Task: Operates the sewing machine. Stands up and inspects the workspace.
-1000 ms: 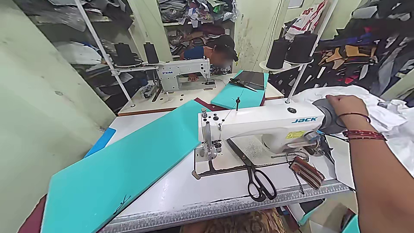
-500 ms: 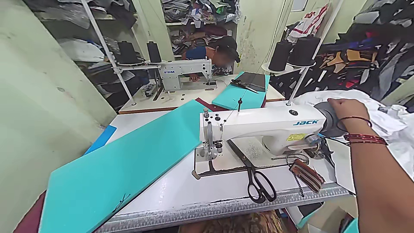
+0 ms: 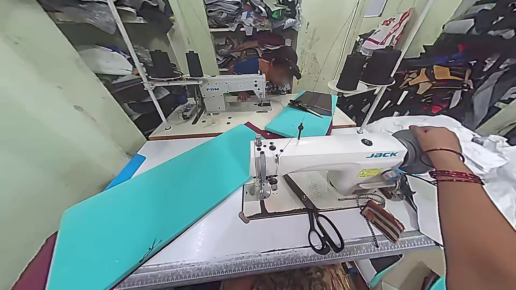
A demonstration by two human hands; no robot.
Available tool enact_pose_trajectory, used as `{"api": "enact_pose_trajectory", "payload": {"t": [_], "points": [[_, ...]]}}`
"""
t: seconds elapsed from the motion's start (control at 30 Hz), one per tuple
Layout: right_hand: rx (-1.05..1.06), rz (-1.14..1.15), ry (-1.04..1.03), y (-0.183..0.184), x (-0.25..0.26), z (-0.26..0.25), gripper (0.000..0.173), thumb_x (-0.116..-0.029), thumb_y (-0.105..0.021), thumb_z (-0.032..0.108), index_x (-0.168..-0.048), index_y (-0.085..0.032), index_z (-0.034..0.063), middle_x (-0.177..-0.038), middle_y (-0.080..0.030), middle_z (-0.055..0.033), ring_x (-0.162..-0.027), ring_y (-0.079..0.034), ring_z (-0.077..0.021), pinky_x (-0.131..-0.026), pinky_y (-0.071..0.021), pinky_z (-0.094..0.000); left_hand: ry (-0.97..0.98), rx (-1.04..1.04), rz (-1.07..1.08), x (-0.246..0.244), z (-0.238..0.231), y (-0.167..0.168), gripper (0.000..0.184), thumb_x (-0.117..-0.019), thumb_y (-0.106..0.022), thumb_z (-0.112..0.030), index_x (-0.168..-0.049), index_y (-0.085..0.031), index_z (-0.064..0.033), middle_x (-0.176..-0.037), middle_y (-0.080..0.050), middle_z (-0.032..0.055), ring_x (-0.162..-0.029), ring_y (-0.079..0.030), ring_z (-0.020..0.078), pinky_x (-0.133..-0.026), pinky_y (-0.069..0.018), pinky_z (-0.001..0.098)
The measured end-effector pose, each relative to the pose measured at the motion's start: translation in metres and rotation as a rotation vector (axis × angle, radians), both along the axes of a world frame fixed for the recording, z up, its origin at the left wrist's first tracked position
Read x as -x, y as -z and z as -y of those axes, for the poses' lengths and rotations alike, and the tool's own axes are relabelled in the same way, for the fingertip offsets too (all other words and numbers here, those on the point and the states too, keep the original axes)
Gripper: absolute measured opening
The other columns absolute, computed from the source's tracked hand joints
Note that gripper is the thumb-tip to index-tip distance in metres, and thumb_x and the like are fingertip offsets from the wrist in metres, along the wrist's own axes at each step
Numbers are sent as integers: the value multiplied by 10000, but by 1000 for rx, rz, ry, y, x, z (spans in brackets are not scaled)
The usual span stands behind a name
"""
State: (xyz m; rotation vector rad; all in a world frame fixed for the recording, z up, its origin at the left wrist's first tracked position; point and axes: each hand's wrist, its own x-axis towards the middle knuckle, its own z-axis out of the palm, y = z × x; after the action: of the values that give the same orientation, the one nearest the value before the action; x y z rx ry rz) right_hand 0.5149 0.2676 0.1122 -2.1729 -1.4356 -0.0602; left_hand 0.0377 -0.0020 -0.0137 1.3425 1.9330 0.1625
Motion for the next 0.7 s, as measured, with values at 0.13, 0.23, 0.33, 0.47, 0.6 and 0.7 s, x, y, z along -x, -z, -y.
{"api": "enact_pose_trajectory", "payload": {"t": [0.13, 0.23, 0.33, 0.47, 0.6, 0.7], "points": [[-5, 0, -1, 0, 0, 0, 573, -1101, -434, 404, -1070, -707, -99, -1092, -649, -418, -1093, -598, -624, -855, -401, -793, 8, 47, 19, 1, -1, -11, 659, -998, -640, -344, -1486, -462, 62, -1555, -442, 257, -1507, -341, 363, -1247, -201, 506], [-7, -6, 0, 0, 1, 1, 580, -1100, -433, 412, -1072, -708, -97, -1097, -649, -416, -1099, -597, -622, -859, -401, -792, 7, 34, 16, 1, 0, -10, 651, -997, -642, -342, -1480, -471, 60, -1548, -451, 260, -1503, -349, 367, -1244, -208, 510], [-5, 1, 1, 0, 2, 1, 576, -1097, -438, 418, -1081, -709, -90, -1103, -646, -420, -1100, -598, -622, -861, -402, -795, 2, 28, 23, 1, 0, -9, 651, -997, -641, -336, -1484, -467, 58, -1553, -443, 261, -1508, -339, 365, -1247, -201, 511], [-3, 7, 0, 0, 2, 1, 579, -1099, -434, 418, -1088, -705, -93, -1106, -644, -422, -1103, -598, -622, -865, -403, -795, -22, 6, 56, 1, 3, -10, 629, -992, -656, -303, -1462, -482, 76, -1528, -471, 266, -1486, -376, 362, -1235, -232, 499], [-6, 16, -3, 1, 1, 1, 587, -1098, -434, 421, -1055, -704, -99, -1079, -650, -416, -1084, -606, -620, -846, -415, -789, 2, -26, 34, 2, 4, -11, 665, -985, -657, -345, -1470, -476, 72, -1532, -468, 264, -1488, -374, 367, -1239, -231, 497], [-4, 14, -1, 0, 2, 2, 584, -1095, -440, 422, -1049, -705, -97, -1079, -650, -418, -1078, -607, -620, -842, -417, -788, 20, -57, 8, 2, 4, -11, 677, -976, -663, -372, -1463, -491, 65, -1523, -478, 268, -1488, -376, 370, -1237, -234, 498]]}}
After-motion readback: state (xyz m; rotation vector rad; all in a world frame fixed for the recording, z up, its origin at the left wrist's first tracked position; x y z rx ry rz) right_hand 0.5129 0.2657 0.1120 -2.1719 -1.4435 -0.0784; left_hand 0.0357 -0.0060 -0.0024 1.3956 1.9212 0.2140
